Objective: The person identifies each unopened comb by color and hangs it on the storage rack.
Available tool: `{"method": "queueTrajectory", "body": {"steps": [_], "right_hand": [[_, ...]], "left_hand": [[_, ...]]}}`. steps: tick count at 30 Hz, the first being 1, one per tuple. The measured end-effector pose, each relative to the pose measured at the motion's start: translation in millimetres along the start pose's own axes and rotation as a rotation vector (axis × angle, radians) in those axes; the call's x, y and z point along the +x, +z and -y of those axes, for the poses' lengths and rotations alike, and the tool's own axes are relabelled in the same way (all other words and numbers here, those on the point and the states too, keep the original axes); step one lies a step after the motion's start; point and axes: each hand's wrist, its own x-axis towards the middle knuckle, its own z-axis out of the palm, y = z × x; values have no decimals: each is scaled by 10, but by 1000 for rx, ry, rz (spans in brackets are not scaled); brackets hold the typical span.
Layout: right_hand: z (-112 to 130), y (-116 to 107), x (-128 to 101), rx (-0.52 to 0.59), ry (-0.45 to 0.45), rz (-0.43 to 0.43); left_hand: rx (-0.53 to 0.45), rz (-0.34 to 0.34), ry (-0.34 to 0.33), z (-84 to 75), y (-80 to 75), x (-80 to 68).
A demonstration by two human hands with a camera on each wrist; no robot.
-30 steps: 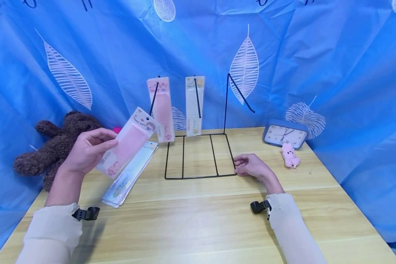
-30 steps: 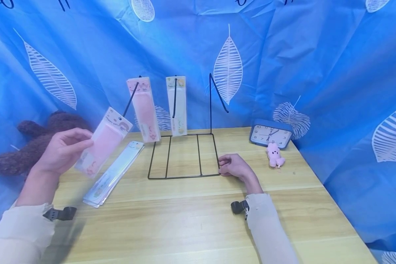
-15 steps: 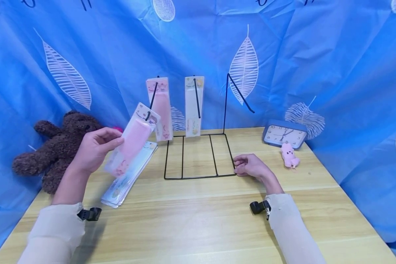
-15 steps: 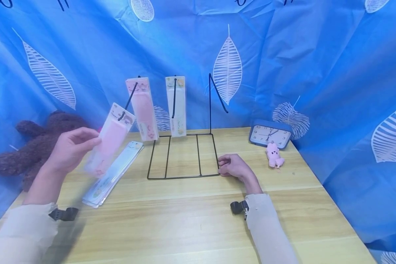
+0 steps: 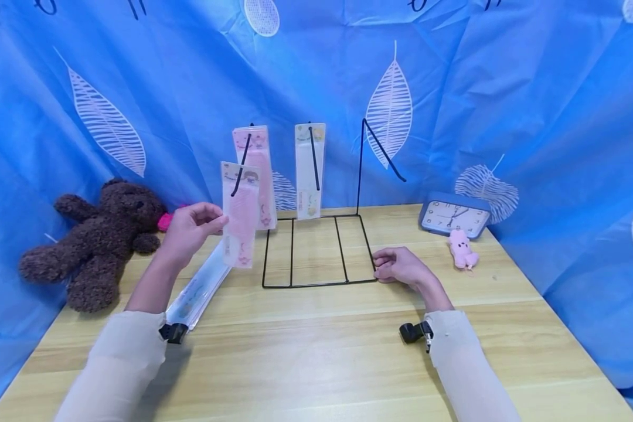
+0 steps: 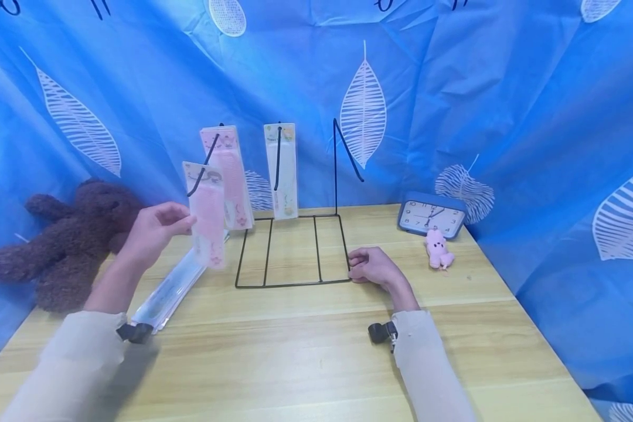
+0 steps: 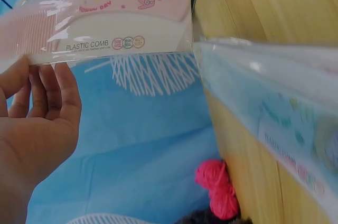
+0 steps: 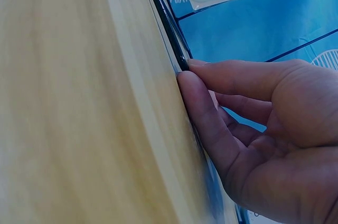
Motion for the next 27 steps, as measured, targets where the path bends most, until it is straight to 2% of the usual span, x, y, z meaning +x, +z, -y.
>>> {"method": "queueTrajectory", "body": {"steps": [7,15,27], "right_hand": [[-4,1,-16,2,7,-9],[-8,-1,6,3,-4,-4],[-16,9,5,-4,6,-16]], "left_hand": [[-92,-23,-38,-3,185,143],[-163,-53,-82,-30,319,275],[-184,-153,-139,-16,417,459]]}}
